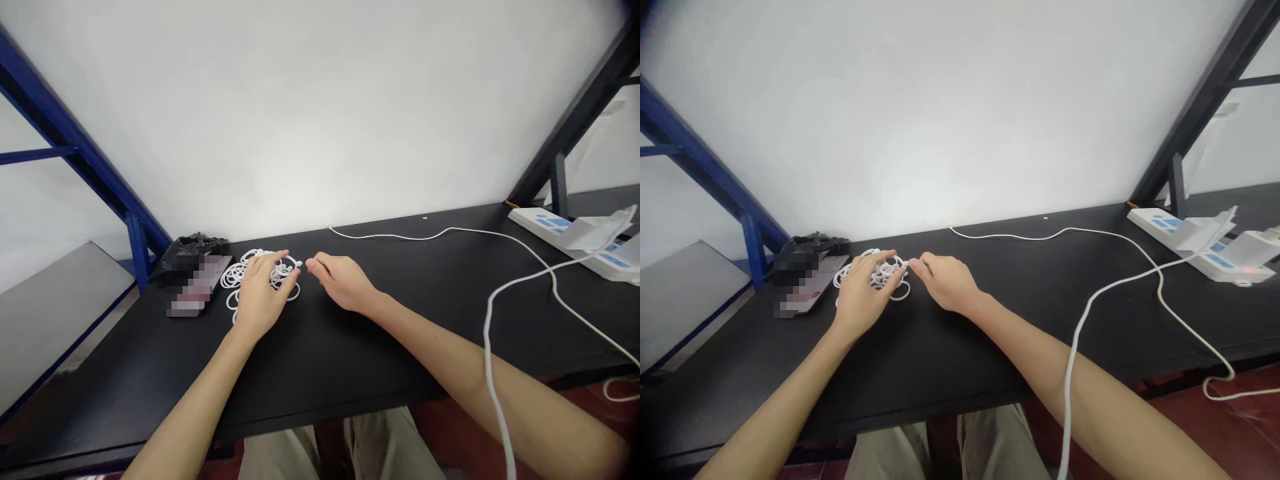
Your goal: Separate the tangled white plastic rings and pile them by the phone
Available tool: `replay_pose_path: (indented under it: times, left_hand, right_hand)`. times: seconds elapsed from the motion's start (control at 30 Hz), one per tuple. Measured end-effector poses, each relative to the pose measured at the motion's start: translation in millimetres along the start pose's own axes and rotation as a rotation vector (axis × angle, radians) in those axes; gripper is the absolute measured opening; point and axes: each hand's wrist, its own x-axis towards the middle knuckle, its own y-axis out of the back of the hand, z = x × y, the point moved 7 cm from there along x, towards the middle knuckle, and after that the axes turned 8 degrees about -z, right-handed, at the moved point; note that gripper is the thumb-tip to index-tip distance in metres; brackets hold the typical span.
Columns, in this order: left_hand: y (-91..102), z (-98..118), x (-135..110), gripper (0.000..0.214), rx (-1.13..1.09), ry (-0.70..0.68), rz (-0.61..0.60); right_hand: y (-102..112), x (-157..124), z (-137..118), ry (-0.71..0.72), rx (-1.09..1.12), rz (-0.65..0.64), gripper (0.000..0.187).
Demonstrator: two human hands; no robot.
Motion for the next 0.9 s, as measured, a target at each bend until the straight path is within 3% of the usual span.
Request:
replay_pose_path:
  times: [0.1,0.23,0.37,0.53,0.7,0.9]
  left_hand:
    - [-1.8,-9,2,0.039,0.300,-0.028,0.066]
    - [-17.6,-36,5,0.043,0.486,0.093,-0.089]
    - [-26.0,-46,4,0.049,0.492,0.130,-0.166]
    - [-27.2,-37,4,0.058,0.462,0.114,-0.187]
    - [-38.5,-31,1,0.065,0.437,0.148,-0.341]
    - [-47.0,-34,2,0.071,0.414,0.136,-0.394]
  right_hand:
    - [-3,3,9,-0.053,-0.020,-0.002,0.034]
    - [-10,7,14,-0.012,-0.122,-0.024,0.024]
    - [-15,9,17,-0.019,-0.239,-0.091,0.021]
    - [-18,7,12,0.010,-0.234,-0.144,0.021]
    - [-19,6,10,0.048,-0.225,-0.150,0.020]
    - [-19,6,10,0.050,-0.231,-0.151,0.021]
